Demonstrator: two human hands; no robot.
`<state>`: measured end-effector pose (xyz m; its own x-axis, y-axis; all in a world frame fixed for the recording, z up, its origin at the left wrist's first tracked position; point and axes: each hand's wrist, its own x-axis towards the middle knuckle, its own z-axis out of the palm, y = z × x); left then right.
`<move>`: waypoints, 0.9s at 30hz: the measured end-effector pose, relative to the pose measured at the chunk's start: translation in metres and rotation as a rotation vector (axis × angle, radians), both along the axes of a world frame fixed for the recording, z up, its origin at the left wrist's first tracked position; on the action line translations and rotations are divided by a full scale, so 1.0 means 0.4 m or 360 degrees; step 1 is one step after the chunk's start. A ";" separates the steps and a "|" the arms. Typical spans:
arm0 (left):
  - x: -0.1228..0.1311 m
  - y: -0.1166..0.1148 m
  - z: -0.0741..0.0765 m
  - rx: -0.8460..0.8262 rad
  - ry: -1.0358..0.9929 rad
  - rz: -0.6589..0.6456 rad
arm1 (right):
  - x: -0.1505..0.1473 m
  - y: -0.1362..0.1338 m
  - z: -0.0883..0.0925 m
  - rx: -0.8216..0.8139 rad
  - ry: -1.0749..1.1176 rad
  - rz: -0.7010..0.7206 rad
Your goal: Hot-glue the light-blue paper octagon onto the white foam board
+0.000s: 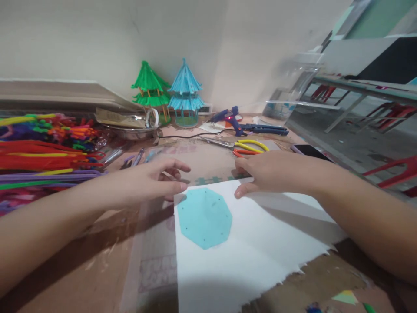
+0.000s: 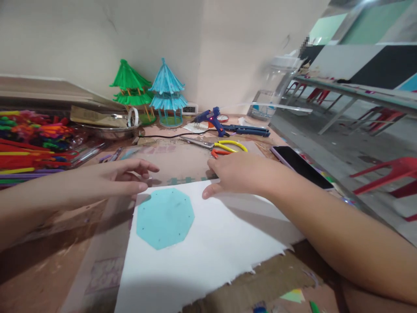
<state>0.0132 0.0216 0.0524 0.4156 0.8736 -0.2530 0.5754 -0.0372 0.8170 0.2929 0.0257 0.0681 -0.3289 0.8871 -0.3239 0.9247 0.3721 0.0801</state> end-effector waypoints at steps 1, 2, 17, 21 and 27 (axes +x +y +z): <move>0.005 -0.001 -0.007 -0.0040 -0.0075 0.0054 | 0.000 -0.001 0.007 -0.0027 -0.0006 -0.0002; 0.009 -0.004 -0.013 -0.0086 -0.0149 0.0096 | -0.001 -0.002 0.013 -0.0049 -0.0023 0.0001; -0.028 0.009 0.038 -0.0193 -0.0112 -0.0331 | -0.006 -0.044 0.059 0.0641 0.0501 0.0209; -0.129 0.027 0.157 0.0194 0.0027 -0.0144 | 0.007 -0.089 0.098 0.1620 0.1248 0.0352; -0.180 0.032 0.217 0.0448 -0.0485 0.0414 | 0.006 -0.070 0.097 0.1631 0.1729 0.0105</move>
